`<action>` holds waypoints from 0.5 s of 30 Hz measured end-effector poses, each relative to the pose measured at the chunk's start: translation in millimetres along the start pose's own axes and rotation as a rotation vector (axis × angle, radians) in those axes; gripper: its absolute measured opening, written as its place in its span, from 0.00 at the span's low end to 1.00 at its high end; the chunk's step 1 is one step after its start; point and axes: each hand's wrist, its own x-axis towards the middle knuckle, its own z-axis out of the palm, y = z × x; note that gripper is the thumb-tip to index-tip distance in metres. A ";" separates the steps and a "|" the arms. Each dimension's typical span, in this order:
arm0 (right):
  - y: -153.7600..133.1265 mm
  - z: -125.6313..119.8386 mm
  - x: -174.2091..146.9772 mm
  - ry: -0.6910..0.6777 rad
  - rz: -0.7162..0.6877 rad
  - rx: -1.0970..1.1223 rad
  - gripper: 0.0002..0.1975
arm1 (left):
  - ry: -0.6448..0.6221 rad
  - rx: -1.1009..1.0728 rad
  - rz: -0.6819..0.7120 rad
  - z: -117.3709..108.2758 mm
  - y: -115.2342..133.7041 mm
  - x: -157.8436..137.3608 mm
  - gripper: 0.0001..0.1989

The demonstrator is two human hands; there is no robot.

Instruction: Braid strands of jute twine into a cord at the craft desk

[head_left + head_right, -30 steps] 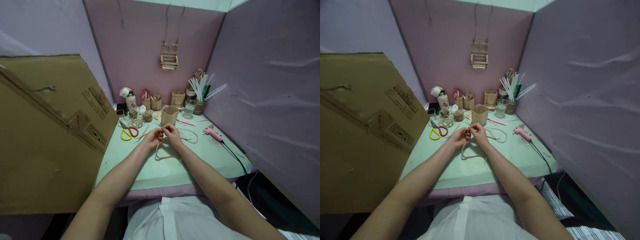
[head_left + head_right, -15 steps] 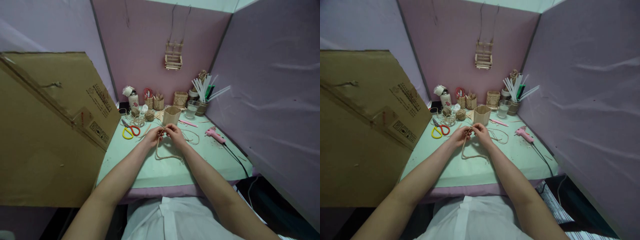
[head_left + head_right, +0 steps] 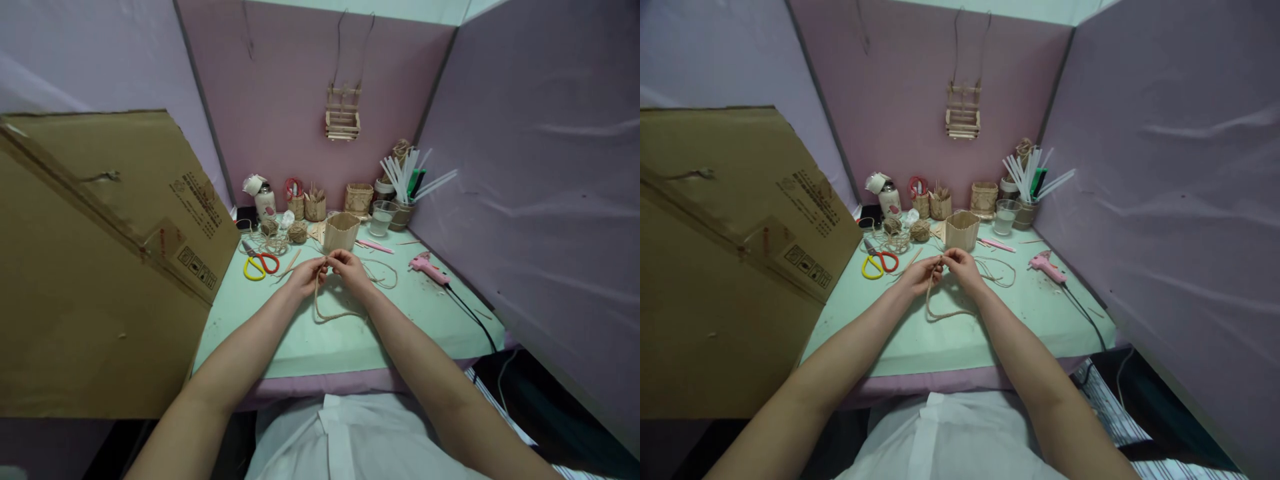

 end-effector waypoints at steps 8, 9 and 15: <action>4.1 0.2 -1.0 -0.134 0.025 0.257 0.12 | -0.050 -0.228 -0.268 5.0 9.8 -3.4 0.09; 4.6 0.1 -0.8 -0.130 -0.008 0.211 0.12 | -0.040 -0.216 -0.278 5.1 9.8 -3.7 0.10; 4.6 -1.2 1.9 -0.037 -0.034 0.016 0.13 | 0.083 0.077 0.138 5.6 -1.0 -2.8 0.04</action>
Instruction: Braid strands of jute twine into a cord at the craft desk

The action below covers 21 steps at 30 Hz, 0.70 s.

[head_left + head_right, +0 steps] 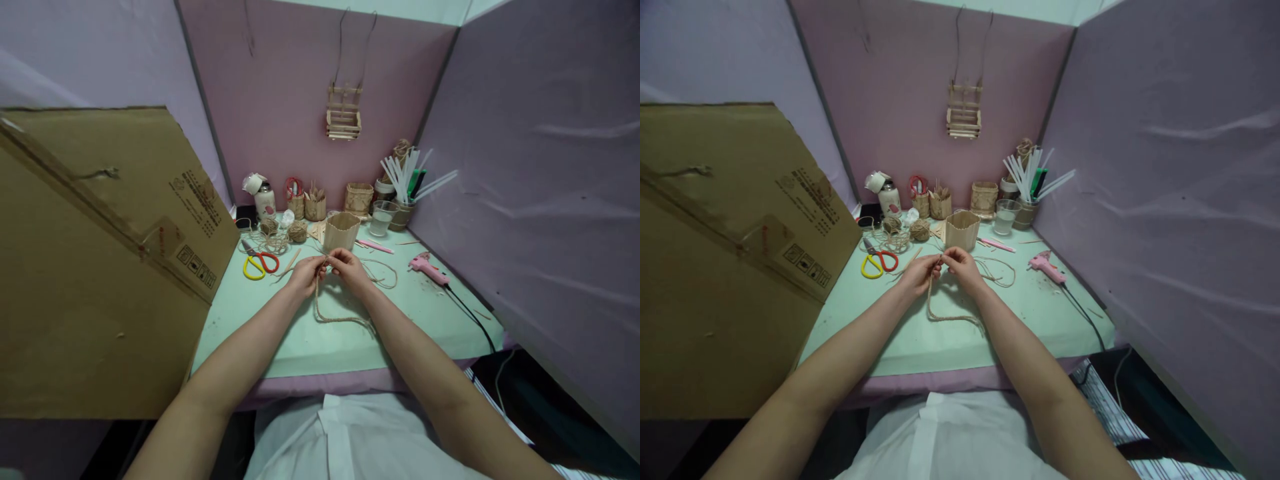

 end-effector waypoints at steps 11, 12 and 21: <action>-1.0 -7.7 2.9 0.054 0.086 0.028 0.15 | -0.132 0.403 0.156 -4.5 -8.9 1.4 0.13; -1.8 -8.8 3.0 0.052 0.111 0.038 0.15 | -0.156 0.450 0.148 -6.0 -8.9 2.0 0.13; -4.9 -8.6 0.3 0.153 0.207 -0.098 0.13 | 0.020 1.296 0.606 -11.4 -8.0 3.5 0.10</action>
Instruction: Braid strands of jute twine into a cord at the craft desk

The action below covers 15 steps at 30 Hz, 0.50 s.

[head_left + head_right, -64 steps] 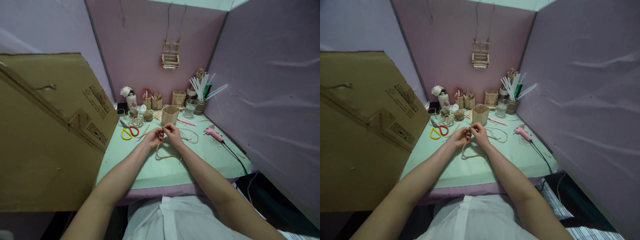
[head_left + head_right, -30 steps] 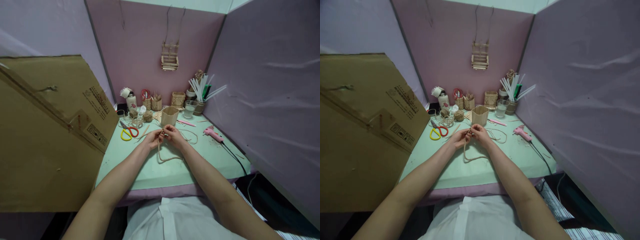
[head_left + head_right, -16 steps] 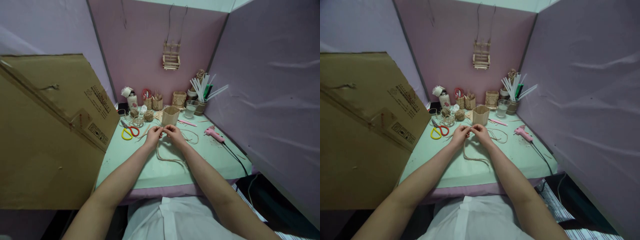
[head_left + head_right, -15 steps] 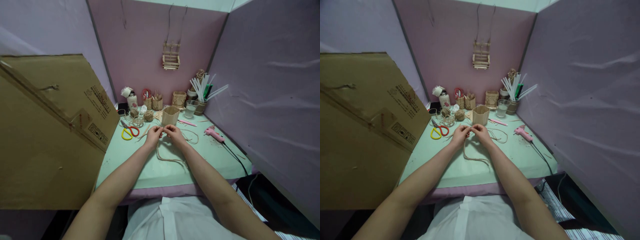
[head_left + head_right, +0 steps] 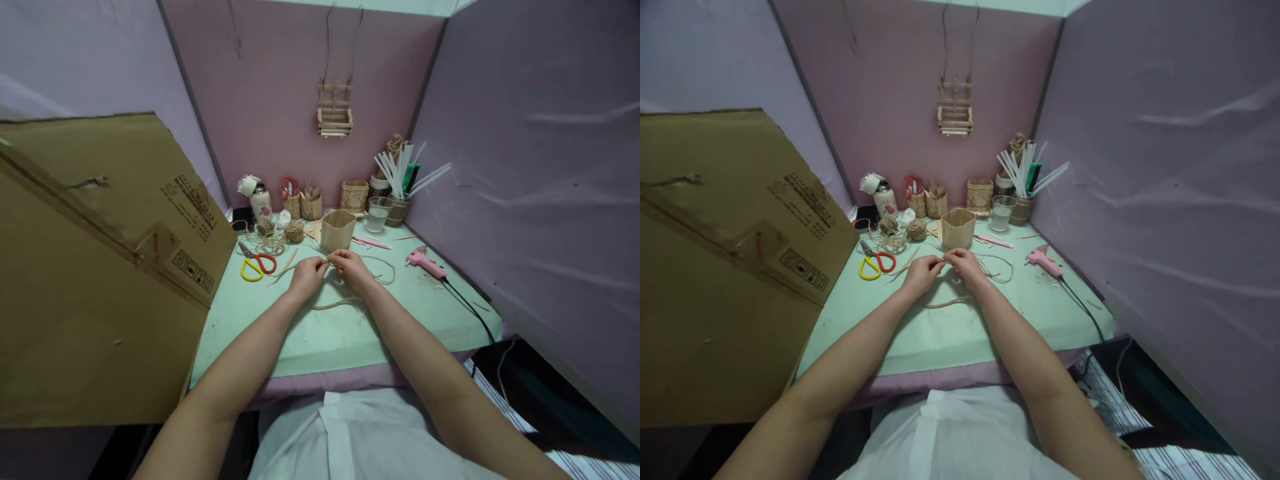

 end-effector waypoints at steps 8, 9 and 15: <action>13.6 2.3 11.6 0.408 -0.174 -0.192 0.10 | -0.060 0.048 0.031 12.4 10.5 -6.4 0.09; 14.2 1.9 12.9 0.436 -0.173 -0.192 0.10 | -0.067 0.012 0.027 13.5 11.8 -6.4 0.09; 9.6 -3.6 14.4 0.404 -0.229 -0.092 0.12 | -0.064 -0.287 -0.072 14.9 15.0 -5.6 0.11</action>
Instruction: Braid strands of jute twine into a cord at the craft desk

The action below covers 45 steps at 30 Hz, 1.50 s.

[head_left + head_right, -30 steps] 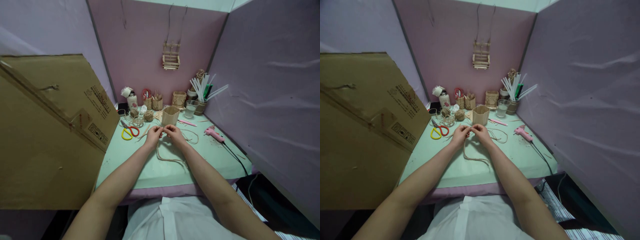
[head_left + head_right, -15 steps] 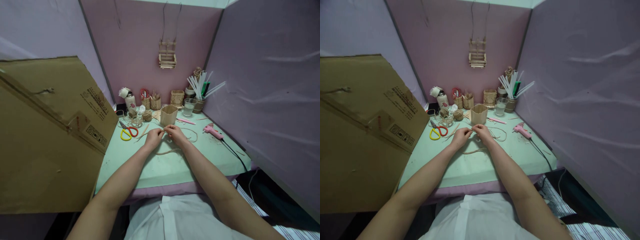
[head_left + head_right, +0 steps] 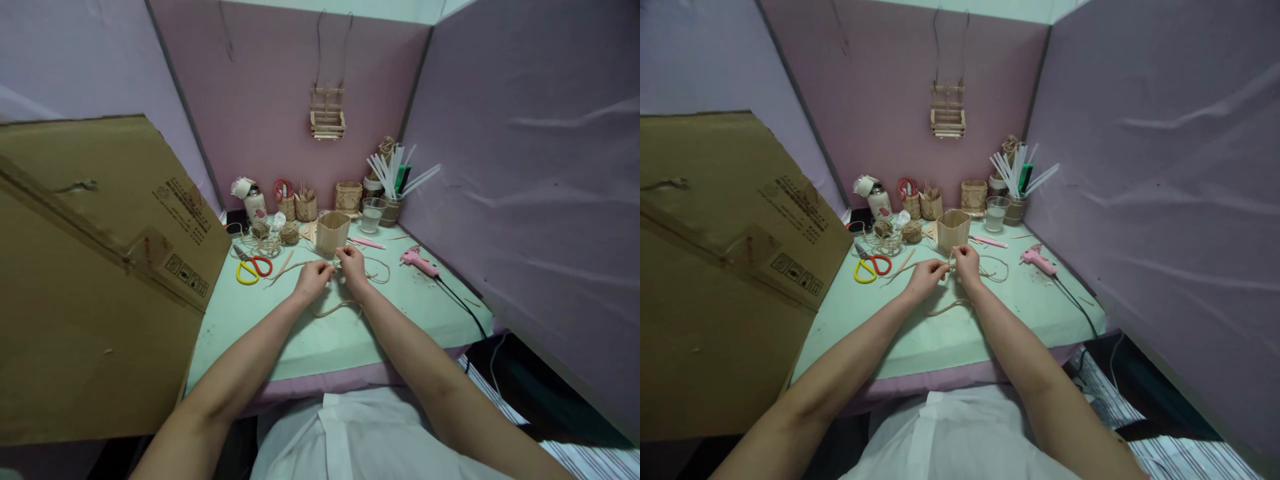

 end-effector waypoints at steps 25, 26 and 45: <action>-11.1 -6.6 -2.1 -0.286 0.079 0.153 0.13 | -0.129 -0.747 -0.375 -3.2 3.6 -1.7 0.03; -10.6 -6.6 -2.2 -0.292 0.075 0.145 0.13 | -0.122 -0.739 -0.375 -4.0 4.3 -1.5 0.03; -7.2 -5.7 0.8 -0.344 0.056 0.172 0.12 | 0.010 -0.510 -0.202 -5.2 -4.7 1.2 0.12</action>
